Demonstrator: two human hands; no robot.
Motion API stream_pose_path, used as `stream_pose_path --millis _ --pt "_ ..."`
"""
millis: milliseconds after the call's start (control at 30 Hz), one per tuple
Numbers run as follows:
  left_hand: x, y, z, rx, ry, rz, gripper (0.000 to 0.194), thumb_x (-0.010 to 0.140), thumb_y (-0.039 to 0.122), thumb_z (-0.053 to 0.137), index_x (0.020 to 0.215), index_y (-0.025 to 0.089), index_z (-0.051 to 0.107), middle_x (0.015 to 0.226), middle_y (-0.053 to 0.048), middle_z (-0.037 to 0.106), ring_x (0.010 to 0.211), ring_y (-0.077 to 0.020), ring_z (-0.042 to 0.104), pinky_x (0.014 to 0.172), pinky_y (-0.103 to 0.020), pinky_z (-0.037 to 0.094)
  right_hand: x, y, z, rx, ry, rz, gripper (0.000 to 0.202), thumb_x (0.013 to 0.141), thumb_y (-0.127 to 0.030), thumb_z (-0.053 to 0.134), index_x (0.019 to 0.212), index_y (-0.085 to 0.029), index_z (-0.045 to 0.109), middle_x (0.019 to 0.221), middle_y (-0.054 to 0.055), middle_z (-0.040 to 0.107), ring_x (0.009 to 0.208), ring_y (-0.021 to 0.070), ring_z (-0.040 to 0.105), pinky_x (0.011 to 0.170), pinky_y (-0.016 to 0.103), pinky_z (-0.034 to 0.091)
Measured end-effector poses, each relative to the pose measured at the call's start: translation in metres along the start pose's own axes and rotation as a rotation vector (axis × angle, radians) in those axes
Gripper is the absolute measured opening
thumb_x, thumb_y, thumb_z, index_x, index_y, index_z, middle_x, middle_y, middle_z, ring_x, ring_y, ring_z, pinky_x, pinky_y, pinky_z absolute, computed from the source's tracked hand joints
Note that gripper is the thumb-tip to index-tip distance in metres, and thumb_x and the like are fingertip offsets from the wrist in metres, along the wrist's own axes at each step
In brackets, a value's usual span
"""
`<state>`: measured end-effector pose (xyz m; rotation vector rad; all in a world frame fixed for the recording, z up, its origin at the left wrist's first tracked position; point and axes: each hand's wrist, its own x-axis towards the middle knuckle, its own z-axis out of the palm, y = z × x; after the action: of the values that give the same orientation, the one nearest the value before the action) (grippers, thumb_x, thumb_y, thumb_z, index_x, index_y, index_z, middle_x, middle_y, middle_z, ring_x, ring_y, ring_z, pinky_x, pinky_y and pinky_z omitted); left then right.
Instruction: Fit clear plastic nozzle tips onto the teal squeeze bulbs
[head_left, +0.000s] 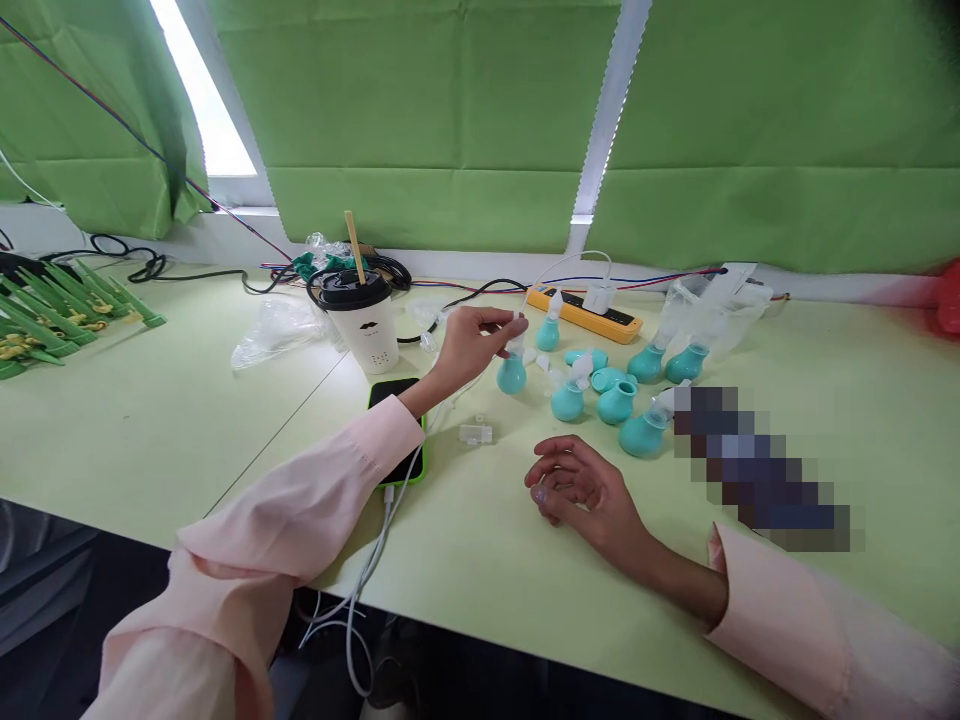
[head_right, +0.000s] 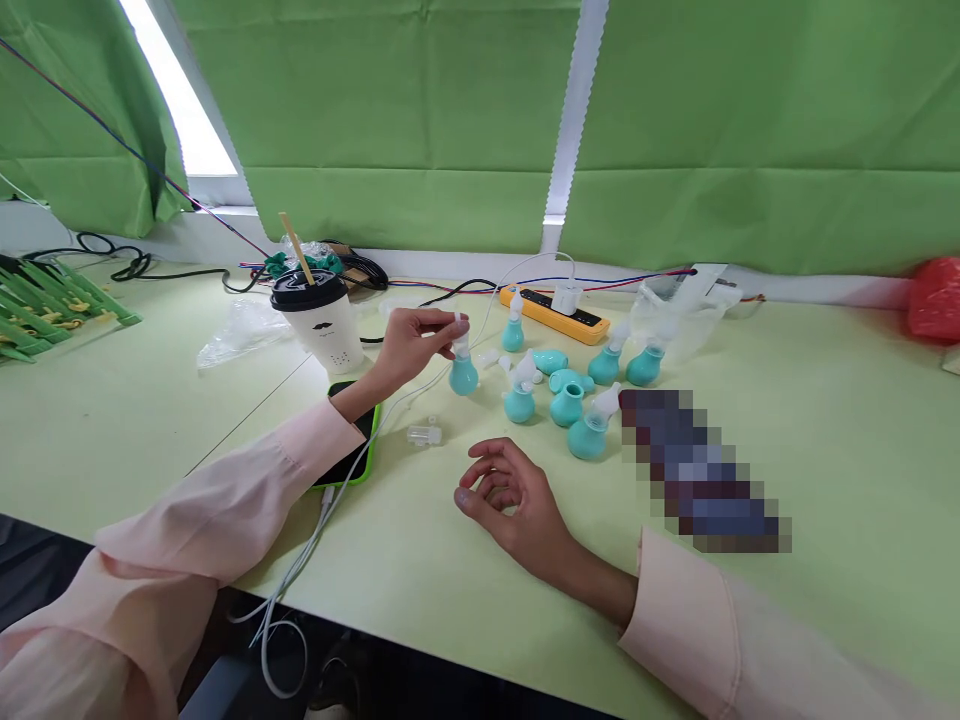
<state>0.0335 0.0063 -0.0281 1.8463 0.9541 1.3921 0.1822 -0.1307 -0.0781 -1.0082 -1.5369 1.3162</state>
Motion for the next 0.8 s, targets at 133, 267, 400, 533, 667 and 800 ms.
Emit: stream_pose_path --millis 133,267,400,533,667,800 --pt "-0.005 -0.001 0.005 0.066 -0.175 -0.085 0.032 0.069 0.040 0.054 0.076 0.011 0.065 0.071 -0.004 0.061 0.053 -0.0070 0.052 0.049 -0.019 0.050 0.000 0.000 -0.001 -0.006 -0.007 0.004 0.029 0.071 -0.031 0.058 0.091 -0.019 0.041 0.076 0.002 0.054 0.057 0.0092 0.049 0.047 0.023 0.040" --pt "-0.007 0.005 0.002 0.138 -0.375 -0.068 0.032 0.073 0.039 0.050 0.075 0.011 0.065 0.064 -0.002 0.059 0.053 -0.0070 0.052 0.049 -0.017 0.048 0.000 0.001 -0.001 -0.019 -0.001 0.003 0.027 0.071 -0.030 0.057 0.090 -0.019 0.042 0.077 0.002 0.054 0.058 0.0094 0.049 0.049 0.023 0.040" --pt "-0.008 0.011 -0.001 0.226 -0.428 0.007 0.033 0.076 0.038 0.045 0.070 0.011 0.064 0.062 -0.001 0.058 0.052 -0.0065 0.051 0.046 -0.015 0.045 0.000 -0.001 -0.001 -0.023 0.009 0.003 0.026 0.072 -0.030 0.057 0.090 -0.019 0.043 0.077 0.002 0.055 0.058 0.0094 0.049 0.050 0.023 0.040" --pt "-0.007 0.010 -0.003 0.240 -0.427 0.002 0.035 0.076 0.038 0.044 0.065 0.010 0.063 0.059 -0.001 0.057 0.049 -0.0061 0.049 0.044 -0.016 0.045 0.000 -0.001 0.000 -0.029 0.016 0.002 0.025 0.071 -0.031 0.057 0.089 -0.019 0.043 0.076 0.002 0.055 0.058 0.0097 0.050 0.051 0.024 0.040" --pt "-0.006 0.007 -0.003 0.232 -0.448 -0.007 0.038 0.077 0.039 0.042 0.066 0.009 0.063 0.059 -0.002 0.058 0.049 -0.0069 0.050 0.044 -0.017 0.046 -0.001 -0.001 0.000 -0.036 0.015 0.001 0.025 0.071 -0.030 0.056 0.089 -0.018 0.043 0.076 0.003 0.055 0.058 0.0098 0.050 0.051 0.024 0.041" --pt "-0.007 0.008 -0.003 0.295 -0.412 0.038 0.043 0.077 0.044 0.041 0.058 0.011 0.061 0.054 -0.003 0.059 0.048 -0.0081 0.051 0.043 -0.018 0.041 0.000 -0.002 0.001 -0.041 0.016 0.006 0.025 0.071 -0.030 0.056 0.089 -0.018 0.043 0.076 0.003 0.055 0.058 0.0097 0.050 0.051 0.024 0.041"
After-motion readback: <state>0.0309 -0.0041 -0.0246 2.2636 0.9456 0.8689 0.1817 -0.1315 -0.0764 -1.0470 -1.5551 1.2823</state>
